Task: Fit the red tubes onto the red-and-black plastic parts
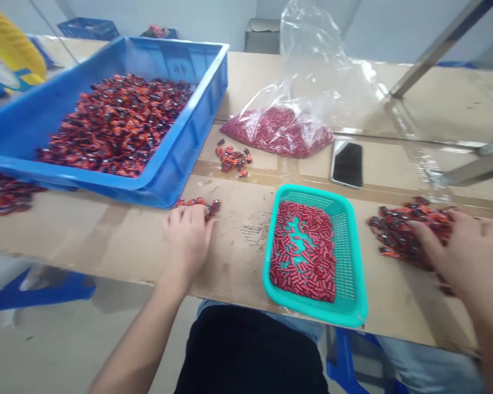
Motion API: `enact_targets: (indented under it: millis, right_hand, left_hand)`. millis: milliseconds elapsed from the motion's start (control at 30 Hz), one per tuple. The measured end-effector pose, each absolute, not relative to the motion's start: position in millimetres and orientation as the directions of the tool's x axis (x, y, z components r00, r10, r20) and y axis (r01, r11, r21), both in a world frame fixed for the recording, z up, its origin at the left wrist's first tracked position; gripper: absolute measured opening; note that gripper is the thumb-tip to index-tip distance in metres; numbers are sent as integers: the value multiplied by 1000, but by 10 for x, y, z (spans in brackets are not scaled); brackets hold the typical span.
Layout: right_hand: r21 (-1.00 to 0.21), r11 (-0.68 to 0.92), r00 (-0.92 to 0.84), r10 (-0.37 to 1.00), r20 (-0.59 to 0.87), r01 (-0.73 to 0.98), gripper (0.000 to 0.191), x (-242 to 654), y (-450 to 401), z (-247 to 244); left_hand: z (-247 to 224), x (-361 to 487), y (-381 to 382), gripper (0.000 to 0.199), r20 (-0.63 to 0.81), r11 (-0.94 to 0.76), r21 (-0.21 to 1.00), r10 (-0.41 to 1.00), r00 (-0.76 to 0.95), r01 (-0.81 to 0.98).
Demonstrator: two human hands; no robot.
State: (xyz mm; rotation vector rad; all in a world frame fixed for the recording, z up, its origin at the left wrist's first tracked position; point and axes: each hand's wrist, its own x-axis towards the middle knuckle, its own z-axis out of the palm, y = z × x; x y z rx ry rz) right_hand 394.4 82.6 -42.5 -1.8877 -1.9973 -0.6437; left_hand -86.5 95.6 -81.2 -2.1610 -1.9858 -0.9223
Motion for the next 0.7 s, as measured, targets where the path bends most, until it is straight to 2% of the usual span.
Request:
enact_targets:
  millis: [33,100,167,233,300,367,433,567,700]
  right_hand:
    - [107,75,-124,801,586,991,59,3748,800,-337]
    - [96,178,-201,810,551,979,43,3354,728,-215]
    - [48,343,-328,838,437,938,31,2999,637,-173]
    - [-24,495,-468,834,293,868,26,2715,553,-192]
    - [-77,571,-552,815,178,817,24,2523,500,-244]
    - [-87,581,-569,812,130,809,22,2428,486,-308]
    - [-81,574,-561,816,137,815,25,2409,500,-366]
    - [-109,586,-569,808,153,803,26,2451,541,-440]
    - [-205,573,-532,817,225,793,22,2426,523,-415]
  left_hand:
    - [-807,-855,963,19,481,-185,360,877,-12,914]
    - [-790,-841,967,14,519,-242,405,855,-4,882]
    - [-761,-819,949,10,558,-322,453,830,17,831]
    - [-711,-772,893,10,586,-399,494,809,44,773]
    - [-641,-694,792,18,589,-464,596,807,35,655]
    - [-560,-595,662,30,557,-496,733,830,7,465]
    - [-483,-496,530,39,522,-502,817,853,5,283]
    - [-378,-366,345,42,506,-511,844,859,71,166]
    - [-354,-314,265,44,496,-510,851,859,128,122]
